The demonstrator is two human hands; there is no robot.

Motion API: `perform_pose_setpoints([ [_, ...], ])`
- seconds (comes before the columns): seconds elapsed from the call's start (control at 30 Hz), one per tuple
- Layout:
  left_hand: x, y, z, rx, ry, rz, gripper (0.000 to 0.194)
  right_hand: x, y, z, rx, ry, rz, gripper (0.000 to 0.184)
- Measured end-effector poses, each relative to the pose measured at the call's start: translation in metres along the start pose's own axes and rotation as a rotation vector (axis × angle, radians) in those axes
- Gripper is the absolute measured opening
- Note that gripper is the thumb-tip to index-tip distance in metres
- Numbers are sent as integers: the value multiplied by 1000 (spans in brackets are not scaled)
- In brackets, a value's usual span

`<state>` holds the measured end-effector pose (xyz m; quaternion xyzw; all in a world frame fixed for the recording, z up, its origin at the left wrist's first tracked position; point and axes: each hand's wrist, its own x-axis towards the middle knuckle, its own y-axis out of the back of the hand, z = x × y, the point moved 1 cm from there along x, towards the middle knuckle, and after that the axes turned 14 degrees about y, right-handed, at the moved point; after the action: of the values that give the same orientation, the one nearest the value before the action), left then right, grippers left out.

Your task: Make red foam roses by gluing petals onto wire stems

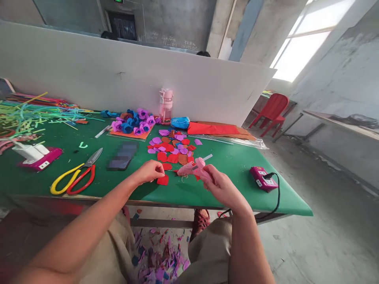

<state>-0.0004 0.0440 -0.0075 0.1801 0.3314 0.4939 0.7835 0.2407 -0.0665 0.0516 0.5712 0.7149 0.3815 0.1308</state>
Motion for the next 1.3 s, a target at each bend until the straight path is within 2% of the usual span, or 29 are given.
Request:
perform_pose_setpoints([
  [0.2,-1,-2,3,20,-11,46,4,5,-11,-20,-83,49,-29,24],
  [0.3,-2,-2,5,-54,8,2,6,7,-16,-24,-101,65,-14,23],
  [0.47,0,0,5,28,-69,72,7,10,-22,-25,-68,68,-20,18],
  [0.63,1,0,2,19,4,-36,7,12,-27,-24,-57,51,-41,18],
  [0.9,1,0,3,51,11,-50,7,15,-34,-23,-67,89,-85,13],
  [1.03,1,-1,3,70,-1,-18,8,16,-36,-23,-113,97,-68,11],
  [1.3,3,-2,1,57,12,-28,7,17,-37,-23,-156,114,-41,11],
])
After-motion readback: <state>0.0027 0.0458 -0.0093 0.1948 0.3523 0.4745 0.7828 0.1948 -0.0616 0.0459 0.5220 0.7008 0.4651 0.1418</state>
